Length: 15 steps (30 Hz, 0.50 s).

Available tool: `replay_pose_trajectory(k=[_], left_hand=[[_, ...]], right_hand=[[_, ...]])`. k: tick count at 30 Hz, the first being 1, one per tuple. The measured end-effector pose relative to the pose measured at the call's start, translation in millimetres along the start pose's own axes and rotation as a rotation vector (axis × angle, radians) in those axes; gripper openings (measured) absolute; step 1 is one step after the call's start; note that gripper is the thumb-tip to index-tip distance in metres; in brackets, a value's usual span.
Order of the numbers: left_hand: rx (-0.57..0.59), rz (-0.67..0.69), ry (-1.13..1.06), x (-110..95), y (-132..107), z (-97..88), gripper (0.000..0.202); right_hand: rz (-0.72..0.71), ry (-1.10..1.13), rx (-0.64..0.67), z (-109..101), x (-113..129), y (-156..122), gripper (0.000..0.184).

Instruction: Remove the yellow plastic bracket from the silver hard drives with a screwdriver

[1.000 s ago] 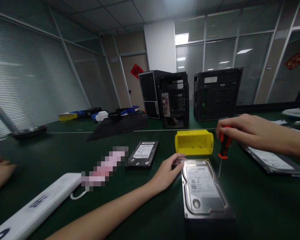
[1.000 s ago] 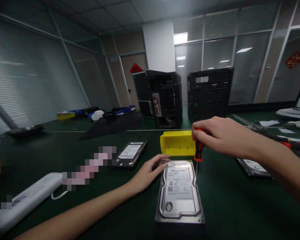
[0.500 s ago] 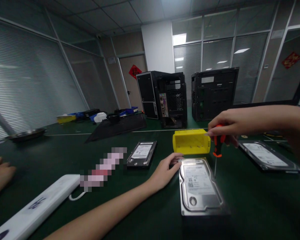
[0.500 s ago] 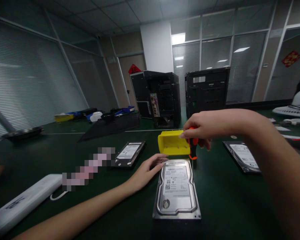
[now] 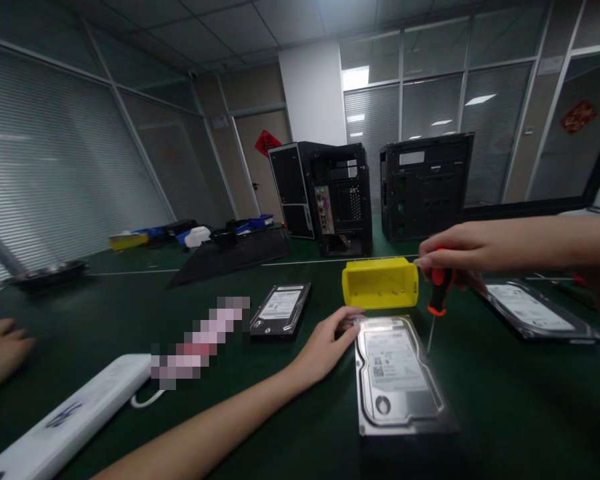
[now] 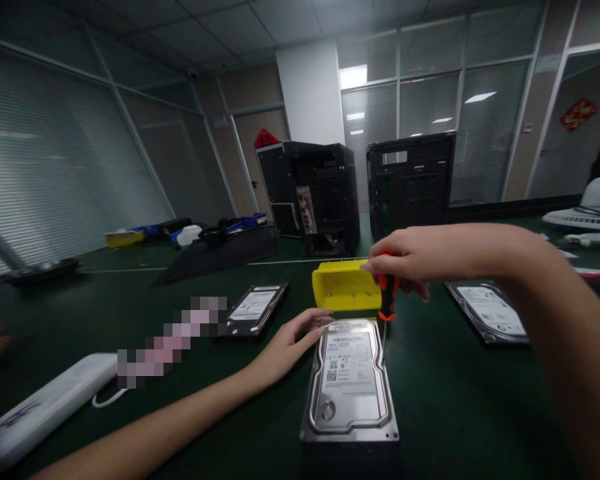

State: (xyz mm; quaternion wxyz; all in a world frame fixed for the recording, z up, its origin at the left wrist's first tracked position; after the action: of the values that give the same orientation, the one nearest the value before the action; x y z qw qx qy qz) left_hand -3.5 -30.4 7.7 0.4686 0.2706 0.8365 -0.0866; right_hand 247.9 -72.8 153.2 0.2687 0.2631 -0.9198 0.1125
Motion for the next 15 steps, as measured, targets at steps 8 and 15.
replay_pose_trajectory(k=[8,15], left_hand=[[0.008,-0.002,-0.003,-0.7,-0.8,-0.2,0.031],[0.013,0.010,-0.008,-0.7,-2.0,-0.5,0.032]], right_hand=[[0.042,0.002,-0.050,1.1,-7.8,-2.0,0.037],[0.046,-0.010,-0.083,1.8,-4.4,0.5,0.041]])
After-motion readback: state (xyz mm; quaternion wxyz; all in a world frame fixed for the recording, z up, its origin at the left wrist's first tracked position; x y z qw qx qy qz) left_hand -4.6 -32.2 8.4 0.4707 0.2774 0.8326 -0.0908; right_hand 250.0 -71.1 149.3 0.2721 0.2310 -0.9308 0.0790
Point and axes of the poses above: each hand's wrist, its own y-axis towards the middle knuckle, its own z-axis out of the palm, x = y × z, the point moved 1 cm from there along y, towards the middle knuckle, and after that the axes turned 4 degrees about -z, right-handed, at the moved point
